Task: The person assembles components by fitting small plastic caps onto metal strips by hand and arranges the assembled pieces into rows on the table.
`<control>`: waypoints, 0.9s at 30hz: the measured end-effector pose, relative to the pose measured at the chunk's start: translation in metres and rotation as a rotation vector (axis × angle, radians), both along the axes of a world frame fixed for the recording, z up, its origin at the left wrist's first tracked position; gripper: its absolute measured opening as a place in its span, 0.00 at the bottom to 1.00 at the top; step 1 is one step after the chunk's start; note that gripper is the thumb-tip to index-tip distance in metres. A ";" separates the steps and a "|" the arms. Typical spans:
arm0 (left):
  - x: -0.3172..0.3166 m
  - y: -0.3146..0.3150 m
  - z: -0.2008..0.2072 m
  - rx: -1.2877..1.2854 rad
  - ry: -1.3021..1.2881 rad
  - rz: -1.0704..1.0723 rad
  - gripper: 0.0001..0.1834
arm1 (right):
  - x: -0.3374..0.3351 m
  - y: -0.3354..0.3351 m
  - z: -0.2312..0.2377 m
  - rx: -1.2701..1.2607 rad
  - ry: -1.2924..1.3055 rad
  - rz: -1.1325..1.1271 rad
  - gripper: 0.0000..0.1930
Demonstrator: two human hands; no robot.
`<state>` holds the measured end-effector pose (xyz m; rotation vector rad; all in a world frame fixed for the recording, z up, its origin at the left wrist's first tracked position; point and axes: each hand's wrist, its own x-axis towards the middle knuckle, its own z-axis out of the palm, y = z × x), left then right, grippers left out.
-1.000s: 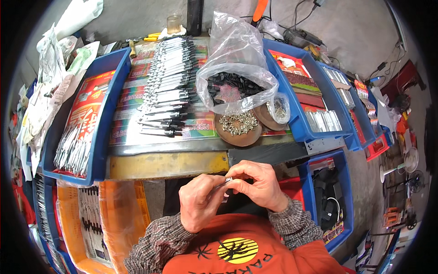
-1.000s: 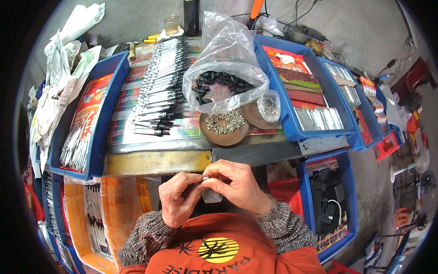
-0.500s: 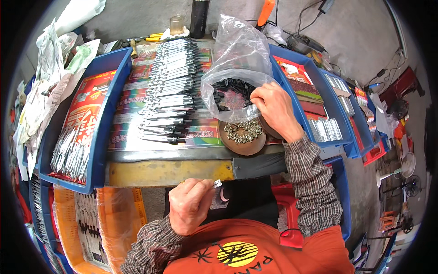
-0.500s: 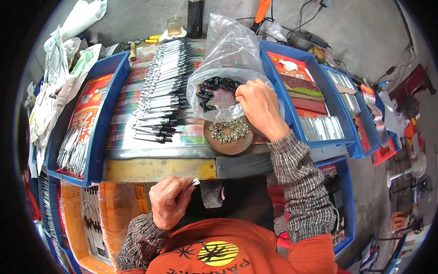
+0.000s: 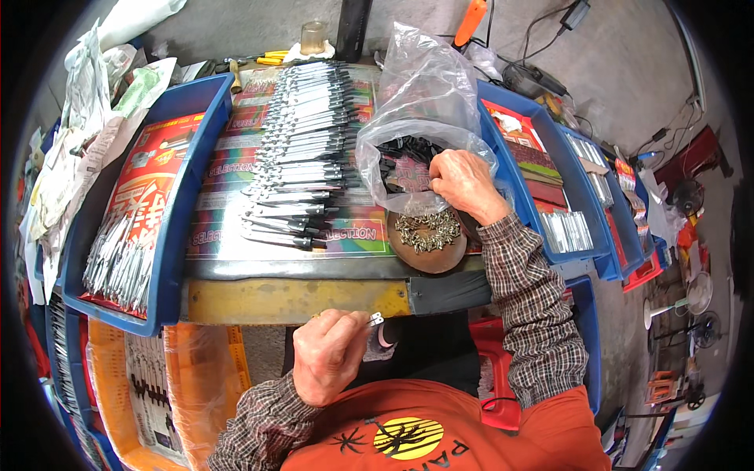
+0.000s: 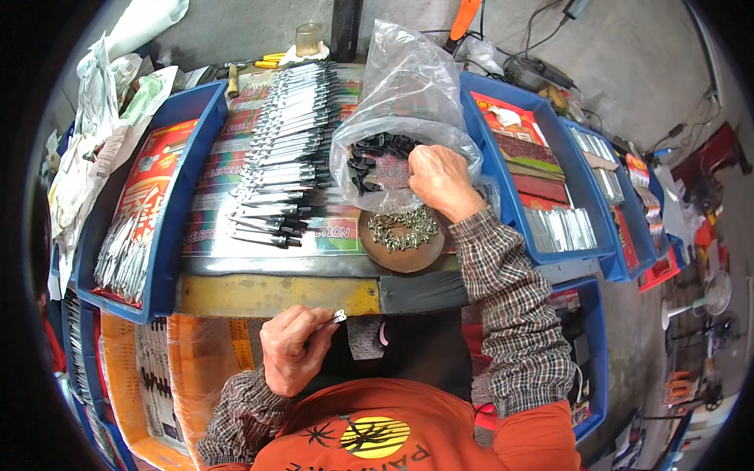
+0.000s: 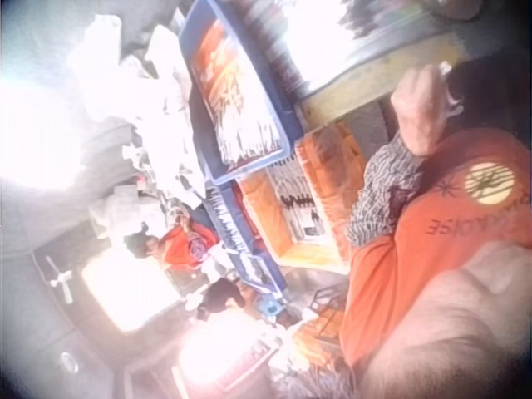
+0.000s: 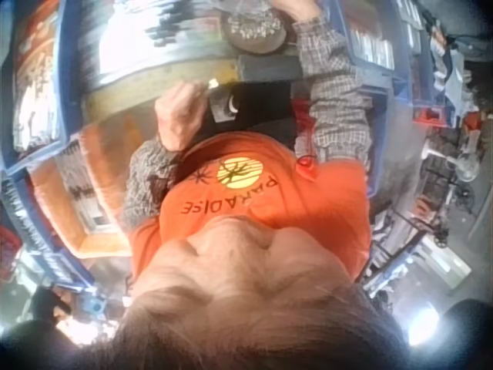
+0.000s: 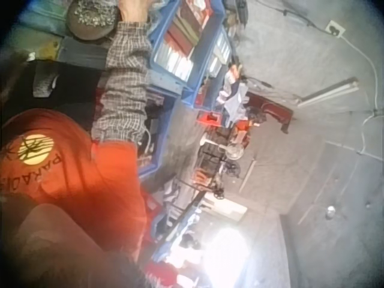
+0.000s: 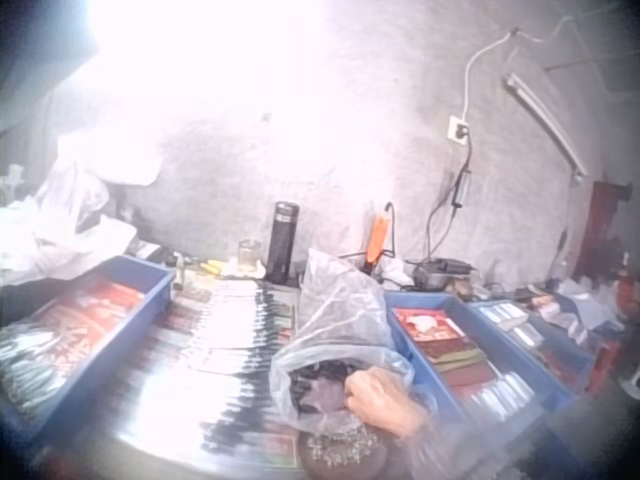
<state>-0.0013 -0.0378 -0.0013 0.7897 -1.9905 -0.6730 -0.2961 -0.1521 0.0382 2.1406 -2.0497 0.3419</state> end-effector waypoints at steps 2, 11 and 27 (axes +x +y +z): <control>0.000 0.000 -0.001 0.003 -0.001 -0.005 0.10 | 0.001 0.001 0.000 0.018 -0.044 0.019 0.08; 0.001 0.001 -0.003 -0.007 -0.008 -0.011 0.11 | 0.006 0.001 0.002 0.008 0.012 0.030 0.05; -0.002 0.000 -0.005 -0.019 0.007 -0.013 0.12 | -0.002 -0.003 -0.004 -0.003 -0.526 0.132 0.10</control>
